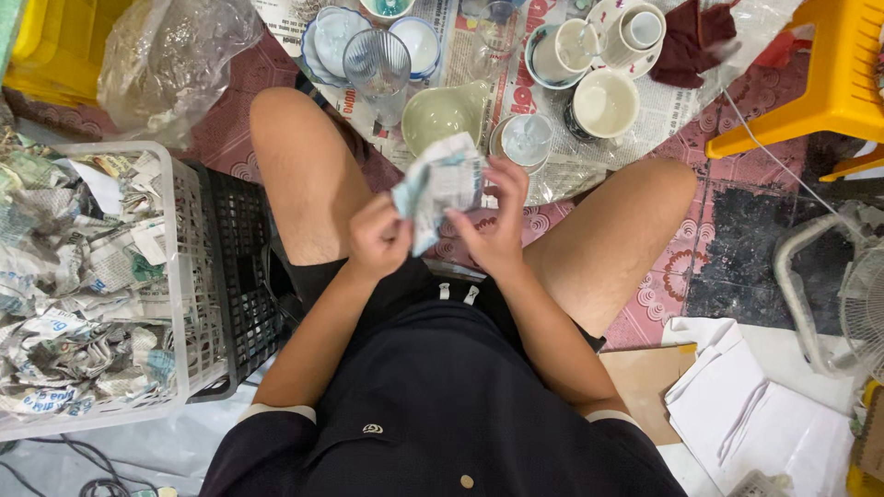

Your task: The person sits on the floor and wraps individual ceramic cups and bowls with newspaper. They unfold newspaper sheets, place a ceramic item on the paper, fold the paper around the item, and set the wrapped item aside. The process is repeated for multiple items.

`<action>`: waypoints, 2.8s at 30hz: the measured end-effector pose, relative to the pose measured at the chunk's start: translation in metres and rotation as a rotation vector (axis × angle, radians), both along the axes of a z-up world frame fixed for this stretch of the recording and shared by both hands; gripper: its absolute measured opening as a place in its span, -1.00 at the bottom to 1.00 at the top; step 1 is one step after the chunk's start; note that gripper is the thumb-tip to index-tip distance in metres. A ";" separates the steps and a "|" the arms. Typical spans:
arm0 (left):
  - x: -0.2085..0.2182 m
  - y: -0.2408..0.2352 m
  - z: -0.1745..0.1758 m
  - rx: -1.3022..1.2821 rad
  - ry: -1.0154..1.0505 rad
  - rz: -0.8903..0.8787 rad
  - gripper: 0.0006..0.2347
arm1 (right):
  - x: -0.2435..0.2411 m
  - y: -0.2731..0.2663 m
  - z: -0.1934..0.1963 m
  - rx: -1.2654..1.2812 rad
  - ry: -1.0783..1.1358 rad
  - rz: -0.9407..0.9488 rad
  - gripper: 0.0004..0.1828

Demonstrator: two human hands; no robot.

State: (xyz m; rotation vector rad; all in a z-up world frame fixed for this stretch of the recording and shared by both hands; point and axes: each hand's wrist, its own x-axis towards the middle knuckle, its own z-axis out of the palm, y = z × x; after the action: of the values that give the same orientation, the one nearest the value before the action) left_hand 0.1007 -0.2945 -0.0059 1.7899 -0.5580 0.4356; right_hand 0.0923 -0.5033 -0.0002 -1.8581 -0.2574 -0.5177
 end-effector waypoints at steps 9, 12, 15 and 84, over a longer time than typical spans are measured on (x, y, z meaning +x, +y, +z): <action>-0.002 -0.005 0.025 0.049 0.002 -0.069 -0.95 | -0.005 0.002 0.010 -0.270 -0.053 -0.037 -0.60; -0.002 -0.003 0.011 -0.051 0.135 0.017 -0.97 | -0.003 -0.002 0.007 -0.159 -0.078 -0.011 -0.67; 0.001 -0.001 -0.005 -0.206 0.184 0.066 -0.92 | -0.005 -0.005 0.007 -0.186 -0.096 -0.011 -0.71; -0.033 -0.002 0.054 -0.006 0.432 -0.178 -0.45 | -0.021 0.008 -0.094 0.580 0.531 0.570 -0.83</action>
State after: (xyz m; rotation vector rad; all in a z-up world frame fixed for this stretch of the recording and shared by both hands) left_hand 0.0678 -0.2965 0.0479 1.7422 -0.4030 -0.0739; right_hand 0.0710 -0.4954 -0.0937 -1.2137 -0.2313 0.2797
